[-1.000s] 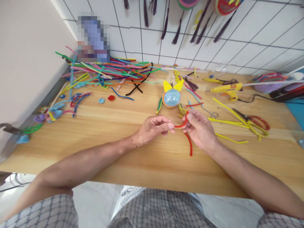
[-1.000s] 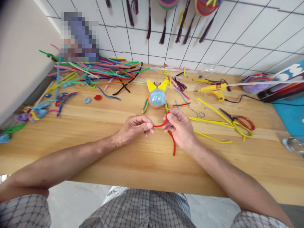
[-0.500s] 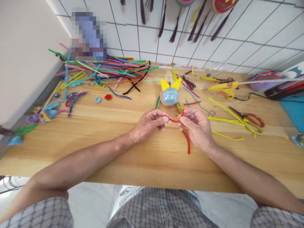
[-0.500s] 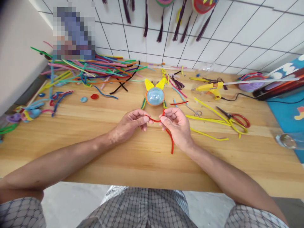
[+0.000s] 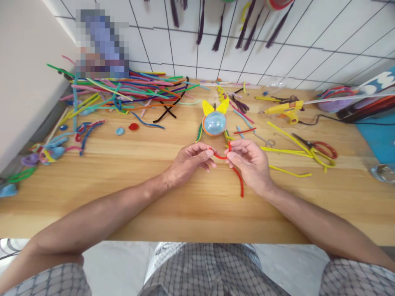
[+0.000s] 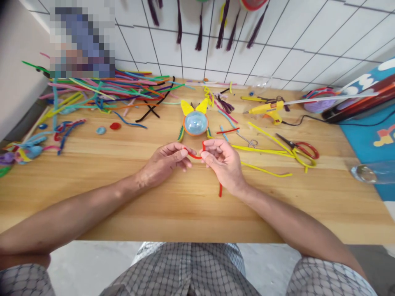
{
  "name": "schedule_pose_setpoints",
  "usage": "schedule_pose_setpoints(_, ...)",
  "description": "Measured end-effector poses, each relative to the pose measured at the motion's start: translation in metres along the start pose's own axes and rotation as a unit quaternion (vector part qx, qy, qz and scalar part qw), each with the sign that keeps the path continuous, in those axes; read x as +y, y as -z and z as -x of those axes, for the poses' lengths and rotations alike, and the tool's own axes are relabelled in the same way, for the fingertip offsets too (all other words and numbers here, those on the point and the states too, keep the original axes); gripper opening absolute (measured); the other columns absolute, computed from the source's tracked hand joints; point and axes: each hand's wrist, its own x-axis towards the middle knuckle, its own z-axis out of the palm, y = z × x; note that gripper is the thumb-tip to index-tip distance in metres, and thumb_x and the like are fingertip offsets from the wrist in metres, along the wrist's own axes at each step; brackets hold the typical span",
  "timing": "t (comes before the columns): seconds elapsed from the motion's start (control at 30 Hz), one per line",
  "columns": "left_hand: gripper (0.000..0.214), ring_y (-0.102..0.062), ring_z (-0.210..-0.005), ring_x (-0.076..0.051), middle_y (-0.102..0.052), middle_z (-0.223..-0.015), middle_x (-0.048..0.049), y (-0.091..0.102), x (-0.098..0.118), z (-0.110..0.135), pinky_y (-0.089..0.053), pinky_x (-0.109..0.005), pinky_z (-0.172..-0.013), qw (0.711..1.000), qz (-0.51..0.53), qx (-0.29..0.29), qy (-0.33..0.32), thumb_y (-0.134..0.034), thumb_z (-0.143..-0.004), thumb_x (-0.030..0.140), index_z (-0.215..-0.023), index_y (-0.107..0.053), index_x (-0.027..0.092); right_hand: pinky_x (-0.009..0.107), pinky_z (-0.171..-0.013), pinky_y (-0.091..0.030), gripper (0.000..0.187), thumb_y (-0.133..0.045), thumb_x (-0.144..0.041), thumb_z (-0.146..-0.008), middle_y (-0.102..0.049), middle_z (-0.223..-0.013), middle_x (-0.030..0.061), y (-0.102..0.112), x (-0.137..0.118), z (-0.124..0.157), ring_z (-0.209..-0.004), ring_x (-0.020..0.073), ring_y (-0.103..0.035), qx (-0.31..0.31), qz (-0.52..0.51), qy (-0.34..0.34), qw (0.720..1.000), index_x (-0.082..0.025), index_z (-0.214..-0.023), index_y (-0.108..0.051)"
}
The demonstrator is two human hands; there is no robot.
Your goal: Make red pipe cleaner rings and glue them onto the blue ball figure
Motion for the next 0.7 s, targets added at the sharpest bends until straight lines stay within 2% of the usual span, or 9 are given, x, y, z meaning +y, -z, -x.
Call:
schedule_pose_setpoints(0.1,0.050,-0.078,-0.075,-0.015,-0.084,-0.102,-0.0075,-0.0004,0.0000,0.0002,-0.059,-0.026,-0.065,1.000,0.012,-0.001,0.007,-0.098,-0.077,0.057,-0.093,-0.073,0.017,0.026,-0.060,-0.060,0.034,-0.093,-0.042,-0.085,-0.080,-0.091,0.0004,-0.0009,-0.0024,0.0015,-0.069,0.0131,-0.072,-0.010,0.012,0.010,1.000,-0.025,-0.107,-0.073)
schedule_pose_setpoints(0.3,0.051,-0.068,-0.069,-0.012,-0.075,-0.077,-0.0014,0.0014,0.0027,-0.0003,-0.055,-0.025,-0.068,0.999,-0.043,-0.031,0.006,-0.097,-0.077,0.062,-0.088,-0.074,0.017,0.028,-0.059,-0.061,0.035,-0.092,-0.048,-0.085,-0.078,-0.088,-0.0001,-0.0005,-0.0044,0.0011,-0.064,0.0122,-0.068,-0.014,0.026,0.011,0.999,-0.024,-0.104,-0.075)
schedule_pose_setpoints(0.47,0.055,-0.060,-0.061,-0.010,-0.068,-0.068,0.0017,0.0016,0.0053,-0.0011,-0.052,-0.026,-0.063,0.996,-0.076,-0.052,0.018,-0.094,-0.079,0.067,-0.086,-0.071,0.017,0.029,-0.061,-0.063,0.032,-0.090,-0.049,-0.087,-0.074,-0.081,-0.0017,-0.0004,-0.0076,0.0026,-0.062,0.0120,-0.065,-0.034,0.056,0.006,0.998,-0.024,-0.102,-0.077)
schedule_pose_setpoints(0.6,0.058,-0.070,-0.066,-0.013,-0.078,-0.086,-0.0036,0.0008,0.0041,-0.0024,-0.056,-0.026,-0.061,0.997,-0.041,-0.056,0.043,-0.097,-0.074,0.066,-0.089,-0.070,0.017,0.029,-0.066,-0.064,0.026,-0.088,-0.045,-0.090,-0.075,-0.080,-0.0012,-0.0011,-0.0061,0.0050,-0.064,0.0119,-0.065,-0.046,0.061,0.024,0.997,-0.024,-0.102,-0.078)
schedule_pose_setpoints(0.7,0.058,-0.078,-0.071,-0.016,-0.082,-0.094,-0.0055,0.0009,0.0014,-0.0033,-0.060,-0.027,-0.063,0.998,-0.008,-0.034,0.052,-0.101,-0.071,0.061,-0.089,-0.069,0.016,0.028,-0.066,-0.063,0.022,-0.088,-0.041,-0.091,-0.076,-0.081,-0.0007,-0.0019,-0.0045,0.0068,-0.065,0.0119,-0.066,-0.048,0.062,0.035,0.996,-0.024,-0.102,-0.079)
